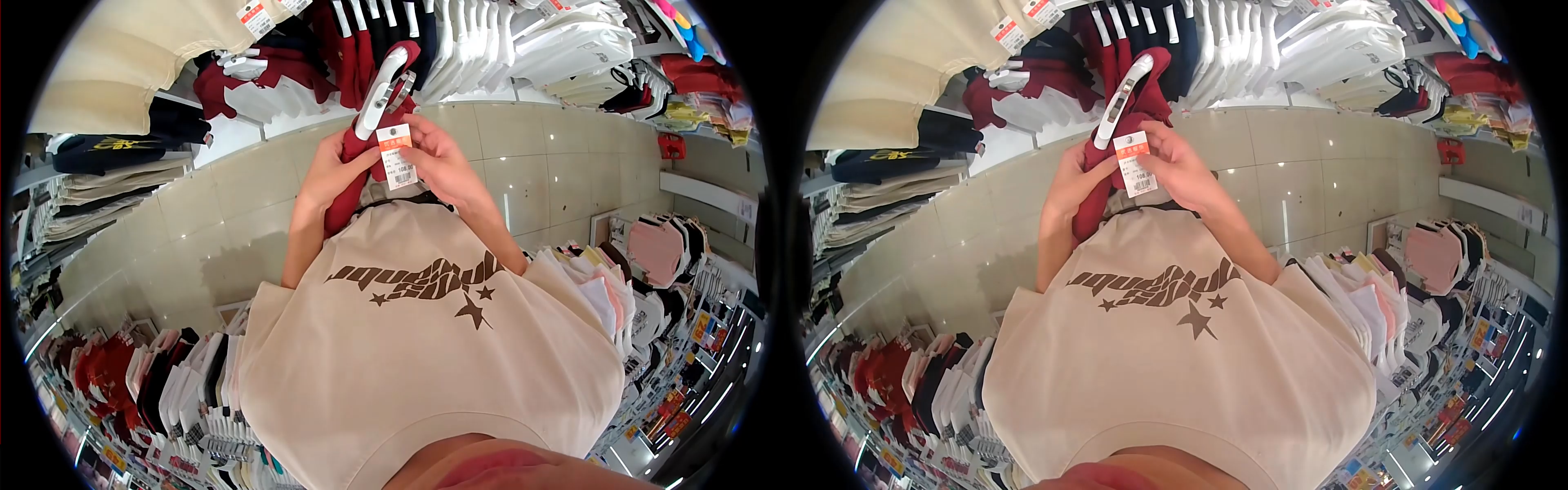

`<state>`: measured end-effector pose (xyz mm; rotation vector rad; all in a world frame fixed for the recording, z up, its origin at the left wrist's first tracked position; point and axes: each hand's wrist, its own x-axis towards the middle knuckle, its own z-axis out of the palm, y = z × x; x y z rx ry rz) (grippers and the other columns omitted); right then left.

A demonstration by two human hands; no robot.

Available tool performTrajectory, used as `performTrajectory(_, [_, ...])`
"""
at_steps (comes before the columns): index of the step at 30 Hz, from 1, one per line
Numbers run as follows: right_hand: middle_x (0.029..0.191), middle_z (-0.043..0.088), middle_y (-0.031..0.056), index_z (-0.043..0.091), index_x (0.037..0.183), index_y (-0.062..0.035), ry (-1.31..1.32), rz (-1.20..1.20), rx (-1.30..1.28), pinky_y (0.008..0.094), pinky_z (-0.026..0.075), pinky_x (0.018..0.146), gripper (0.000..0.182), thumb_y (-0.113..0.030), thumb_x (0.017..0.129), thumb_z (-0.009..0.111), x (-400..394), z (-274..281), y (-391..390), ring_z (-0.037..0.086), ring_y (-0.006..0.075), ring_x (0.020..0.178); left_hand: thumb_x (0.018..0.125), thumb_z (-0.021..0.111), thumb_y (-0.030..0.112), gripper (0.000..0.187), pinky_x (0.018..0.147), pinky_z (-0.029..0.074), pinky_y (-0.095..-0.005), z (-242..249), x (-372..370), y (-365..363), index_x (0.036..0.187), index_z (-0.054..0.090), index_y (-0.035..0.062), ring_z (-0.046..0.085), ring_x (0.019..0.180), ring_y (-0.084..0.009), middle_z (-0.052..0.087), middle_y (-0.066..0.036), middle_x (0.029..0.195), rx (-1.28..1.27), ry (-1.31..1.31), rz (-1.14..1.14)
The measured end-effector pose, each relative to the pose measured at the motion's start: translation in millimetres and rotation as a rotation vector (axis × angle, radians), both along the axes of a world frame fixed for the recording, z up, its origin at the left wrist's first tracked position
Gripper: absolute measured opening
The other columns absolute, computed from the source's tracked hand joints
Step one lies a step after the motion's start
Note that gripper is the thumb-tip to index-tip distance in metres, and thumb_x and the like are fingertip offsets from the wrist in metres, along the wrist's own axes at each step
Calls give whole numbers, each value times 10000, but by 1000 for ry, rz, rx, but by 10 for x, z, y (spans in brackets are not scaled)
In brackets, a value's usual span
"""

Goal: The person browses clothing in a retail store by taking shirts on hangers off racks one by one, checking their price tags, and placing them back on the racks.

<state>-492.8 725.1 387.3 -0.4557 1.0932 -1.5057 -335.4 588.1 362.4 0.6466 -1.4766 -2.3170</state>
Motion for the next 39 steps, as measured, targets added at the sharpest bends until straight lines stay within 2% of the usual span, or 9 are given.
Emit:
performTrajectory(3, [1393,516,154,297,1509,0,162,114,-53,351,494,1005,605,13,972,578,-123,-184,-14,554,199,1231,904,729,91,319,829,519,-277,28,51,-58,1182,652,-47,621,924,-87,709,-38,1029,-104,-59,-50])
performTrajectory(9, [1562,336,191,330,1530,-68,1479,-329,74,444,355,1149,817,22,827,735,-301,-226,-86,387,383,1418,878,770,124,348,794,496,-278,96,353,-365,1153,654,-55,555,859,-81,673,-11,947,-404,-108,-369])
performTrajectory(13, [1481,474,125,537,1350,-90,1571,-140,57,448,338,1161,694,46,716,783,-506,-293,41,373,433,1409,880,777,125,420,800,493,-272,83,527,-604,1241,630,-32,552,887,-78,671,-8,969,-294,-53,-706])
performTrajectory(14, [1285,628,117,617,1178,-78,1570,-131,-28,419,458,1027,535,40,683,782,-549,-268,63,545,403,1247,882,774,126,425,792,493,-275,98,537,-627,1258,635,-15,547,884,-76,674,-16,965,-245,-39,-712])
performTrajectory(18, [777,661,168,640,961,-34,1290,188,293,430,519,717,327,-68,672,788,-520,-172,244,657,374,821,863,791,189,382,769,496,-302,-95,477,-788,1152,656,-21,572,831,-102,681,-64,898,-428,-227,-692])
performTrajectory(22, [769,643,206,642,984,-2,1140,304,466,433,512,707,350,-183,704,750,-317,-316,267,624,382,737,842,767,273,442,770,498,-441,-264,374,-844,1157,633,-7,617,855,-433,688,-228,946,-875,-248,-157])
performTrajectory(30, [778,643,103,640,1067,74,964,-55,618,356,494,702,360,-176,822,720,-2,-1043,240,578,180,731,863,685,36,335,944,521,-367,-1239,358,-1153,1193,635,2,670,1085,-269,694,-139,1142,-811,-297,208])
performTrajectory(33, [943,688,242,644,1092,21,961,-137,679,452,512,786,410,-242,794,740,62,-1182,113,663,413,896,859,641,-20,256,854,560,-359,-2181,572,-1308,1112,659,11,707,992,-241,724,-113,1034,-609,-358,159])
performTrajectory(39, [912,684,215,613,1100,65,692,-289,499,406,514,792,423,-234,824,730,167,-1589,-523,672,305,873,774,668,128,167,764,566,-413,-4257,1709,-1080,916,703,48,713,849,-324,730,-168,911,-630,-856,130])
